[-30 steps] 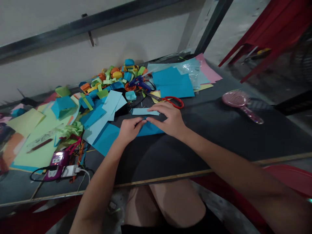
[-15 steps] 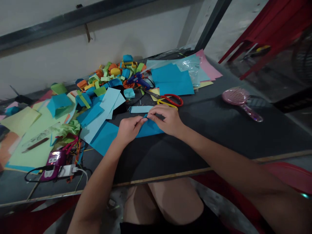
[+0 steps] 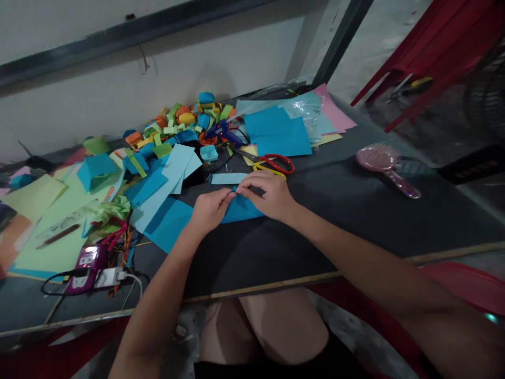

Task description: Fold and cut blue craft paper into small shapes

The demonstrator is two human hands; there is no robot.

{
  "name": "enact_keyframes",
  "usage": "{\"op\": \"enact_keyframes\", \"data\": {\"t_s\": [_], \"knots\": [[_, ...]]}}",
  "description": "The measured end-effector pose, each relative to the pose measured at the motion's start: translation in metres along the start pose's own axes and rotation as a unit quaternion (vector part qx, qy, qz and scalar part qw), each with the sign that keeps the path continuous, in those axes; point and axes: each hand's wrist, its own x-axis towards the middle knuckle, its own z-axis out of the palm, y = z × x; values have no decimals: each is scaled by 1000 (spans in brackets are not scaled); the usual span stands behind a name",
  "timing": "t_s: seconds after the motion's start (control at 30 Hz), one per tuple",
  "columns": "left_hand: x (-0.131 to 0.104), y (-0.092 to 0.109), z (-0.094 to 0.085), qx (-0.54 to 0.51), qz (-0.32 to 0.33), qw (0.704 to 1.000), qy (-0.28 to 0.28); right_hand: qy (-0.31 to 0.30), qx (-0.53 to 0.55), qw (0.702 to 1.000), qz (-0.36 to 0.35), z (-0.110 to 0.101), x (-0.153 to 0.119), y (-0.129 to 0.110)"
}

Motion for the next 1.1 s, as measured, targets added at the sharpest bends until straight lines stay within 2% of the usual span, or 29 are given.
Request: {"op": "enact_keyframes", "data": {"t_s": [0.6, 0.7, 0.8, 0.9, 0.97, 1.1], "knots": [[0, -5, 5, 23, 9, 999, 27, -6, -7, 1000, -3, 1, -1, 2], [1, -7, 5, 36, 6, 998, 42, -16, 25, 999, 24, -1, 0, 3], [2, -9, 2, 42, -2, 997, 59, -108, 58, 988, 97, -5, 1, 7], [3, -11, 0, 55, -2, 996, 64, -231, 75, 956, 163, -10, 3, 13], [3, -12, -1, 74, 3, 995, 69, -290, 116, 925, 216, -12, 6, 15], [2, -16, -4, 109, 0, 990, 91, -400, 194, 834, 327, -20, 10, 12]]}}
